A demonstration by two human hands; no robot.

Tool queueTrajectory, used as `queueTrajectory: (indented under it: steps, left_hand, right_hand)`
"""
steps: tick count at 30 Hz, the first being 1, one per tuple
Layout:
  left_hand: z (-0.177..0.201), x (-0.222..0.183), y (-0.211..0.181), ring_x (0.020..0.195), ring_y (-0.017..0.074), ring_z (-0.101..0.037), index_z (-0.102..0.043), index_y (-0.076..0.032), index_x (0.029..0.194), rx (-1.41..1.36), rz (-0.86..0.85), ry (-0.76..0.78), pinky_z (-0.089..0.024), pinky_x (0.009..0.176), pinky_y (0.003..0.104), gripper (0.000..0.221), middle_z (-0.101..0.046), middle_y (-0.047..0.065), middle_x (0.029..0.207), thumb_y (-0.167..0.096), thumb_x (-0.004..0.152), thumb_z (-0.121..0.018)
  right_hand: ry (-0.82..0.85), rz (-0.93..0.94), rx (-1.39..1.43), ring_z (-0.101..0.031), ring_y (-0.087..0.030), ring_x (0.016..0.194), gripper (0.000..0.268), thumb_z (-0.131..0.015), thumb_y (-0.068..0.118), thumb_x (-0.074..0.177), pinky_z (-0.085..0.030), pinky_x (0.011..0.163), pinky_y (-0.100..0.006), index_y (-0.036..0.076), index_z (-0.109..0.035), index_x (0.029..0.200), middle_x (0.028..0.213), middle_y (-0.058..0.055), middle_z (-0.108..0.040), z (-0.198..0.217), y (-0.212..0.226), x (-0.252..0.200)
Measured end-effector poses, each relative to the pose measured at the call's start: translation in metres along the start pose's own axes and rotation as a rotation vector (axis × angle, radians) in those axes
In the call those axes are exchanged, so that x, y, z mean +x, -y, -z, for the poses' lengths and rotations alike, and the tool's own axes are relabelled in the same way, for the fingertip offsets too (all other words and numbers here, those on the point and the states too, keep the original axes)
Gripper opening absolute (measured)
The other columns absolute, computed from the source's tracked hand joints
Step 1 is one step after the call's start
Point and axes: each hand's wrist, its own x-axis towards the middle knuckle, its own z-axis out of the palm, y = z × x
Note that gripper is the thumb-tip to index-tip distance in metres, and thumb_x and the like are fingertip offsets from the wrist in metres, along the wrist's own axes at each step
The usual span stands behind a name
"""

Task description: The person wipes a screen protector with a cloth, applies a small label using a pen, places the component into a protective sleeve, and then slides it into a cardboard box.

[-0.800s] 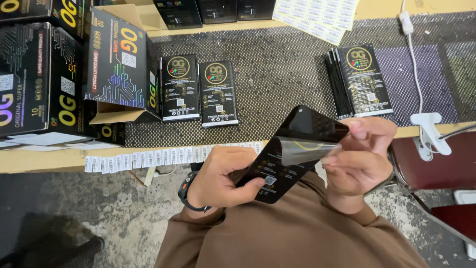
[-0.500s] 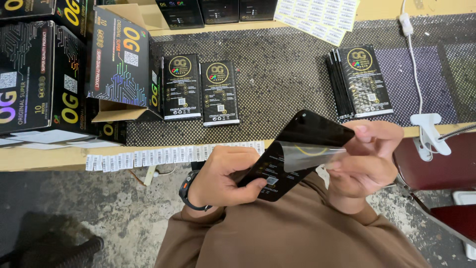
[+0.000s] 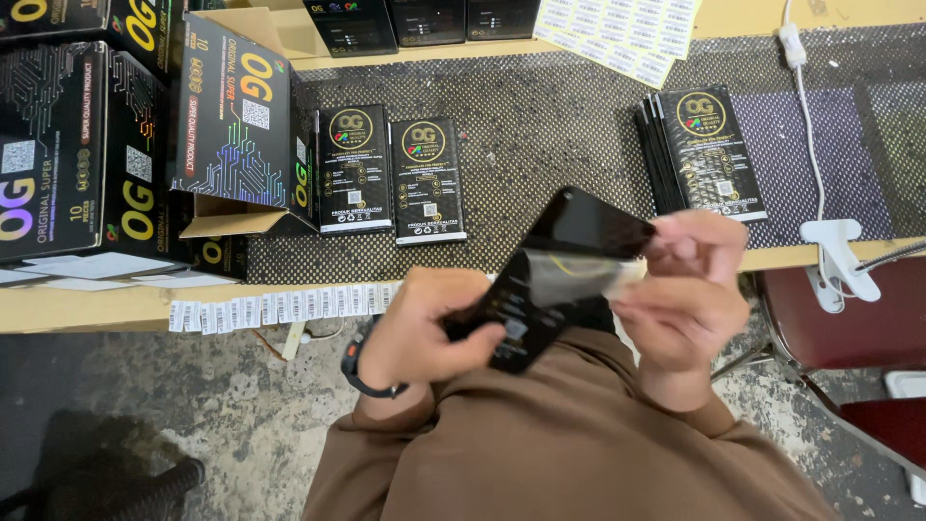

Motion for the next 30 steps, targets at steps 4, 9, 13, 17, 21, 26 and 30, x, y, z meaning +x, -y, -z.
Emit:
queueTrajectory:
  steps: [4,9,13,17,21,26,30]
  left_hand:
    - [0.029,0.003,0.01,0.05,0.0227,-0.051,-0.062,-0.003,0.074,0.119,0.103,-0.012,-0.047,0.044,0.03,0.013,-0.053,0.012,0.057,-0.005,0.082,-0.073]
    - [0.042,0.004,0.015,0.062,0.0125,-0.03,-0.038,-0.012,0.069,0.3,0.296,0.059,-0.026,0.056,0.03,0.034,-0.032,-0.002,0.065,-0.008,0.088,-0.066]
    - [0.043,0.008,0.027,0.06,0.0117,-0.03,-0.033,-0.013,0.068,0.349,0.331,0.053,-0.024,0.055,0.031,0.039,-0.033,-0.002,0.062,-0.01,0.084,-0.068]
    - [0.046,0.014,0.038,0.059,0.0144,-0.033,-0.037,-0.011,0.068,0.314,0.321,0.075,-0.026,0.054,0.032,0.037,-0.035,0.0,0.063,-0.009,0.087,-0.069]
    - [0.051,0.019,0.046,0.056,0.0143,-0.034,-0.037,-0.011,0.068,0.302,0.341,0.099,-0.028,0.052,0.032,0.036,-0.036,0.0,0.063,-0.012,0.086,-0.069]
    - [0.052,0.03,0.054,0.056,0.0165,-0.037,-0.043,-0.01,0.068,0.316,0.329,0.097,-0.031,0.052,0.033,0.031,-0.041,0.001,0.062,-0.011,0.084,-0.07]
    - [0.055,0.034,0.054,0.056,0.0184,-0.035,-0.04,-0.008,0.068,0.318,0.332,0.108,-0.029,0.052,0.034,0.034,-0.039,0.002,0.063,-0.008,0.082,-0.071]
  right_hand:
    - [0.143,-0.225,-0.109,-0.066,-0.031,0.117,0.014,-0.079,0.007,0.087,-0.06,0.087,-0.04,0.003,-0.076,0.1,0.133,-0.022,-0.057,0.012,-0.009,0.014]
    - [0.461,-0.462,-0.379,-0.065,-0.028,0.124,0.033,-0.071,0.011,0.095,-0.054,0.116,-0.041,0.008,-0.066,0.127,0.133,-0.015,-0.065,0.061,-0.02,0.023]
    - [0.561,-0.524,-0.465,-0.068,-0.024,0.115,0.028,-0.071,0.011,0.091,-0.057,0.11,-0.037,0.007,-0.07,0.119,0.124,-0.014,-0.071,0.098,-0.041,0.049]
    - [0.685,-0.629,-0.637,-0.068,-0.026,0.115,0.033,-0.07,0.016,0.091,-0.055,0.106,-0.039,0.005,-0.071,0.122,0.125,-0.014,-0.071,0.125,-0.067,0.106]
    - [0.934,-1.088,-0.772,-0.057,-0.025,0.131,0.058,-0.068,0.037,0.086,-0.042,0.11,-0.044,0.017,-0.062,0.14,0.149,-0.005,-0.057,0.118,-0.118,0.167]
    - [1.109,-1.324,-0.936,-0.035,-0.024,0.151,0.083,-0.075,0.043,0.079,-0.03,0.122,-0.048,0.033,-0.041,0.155,0.17,0.004,-0.026,0.082,-0.185,0.208]
    - [1.249,-1.368,-1.037,0.002,-0.017,0.162,0.121,-0.087,0.041,0.072,-0.023,0.123,-0.067,0.039,-0.009,0.165,0.176,0.009,0.006,0.072,-0.235,0.206]
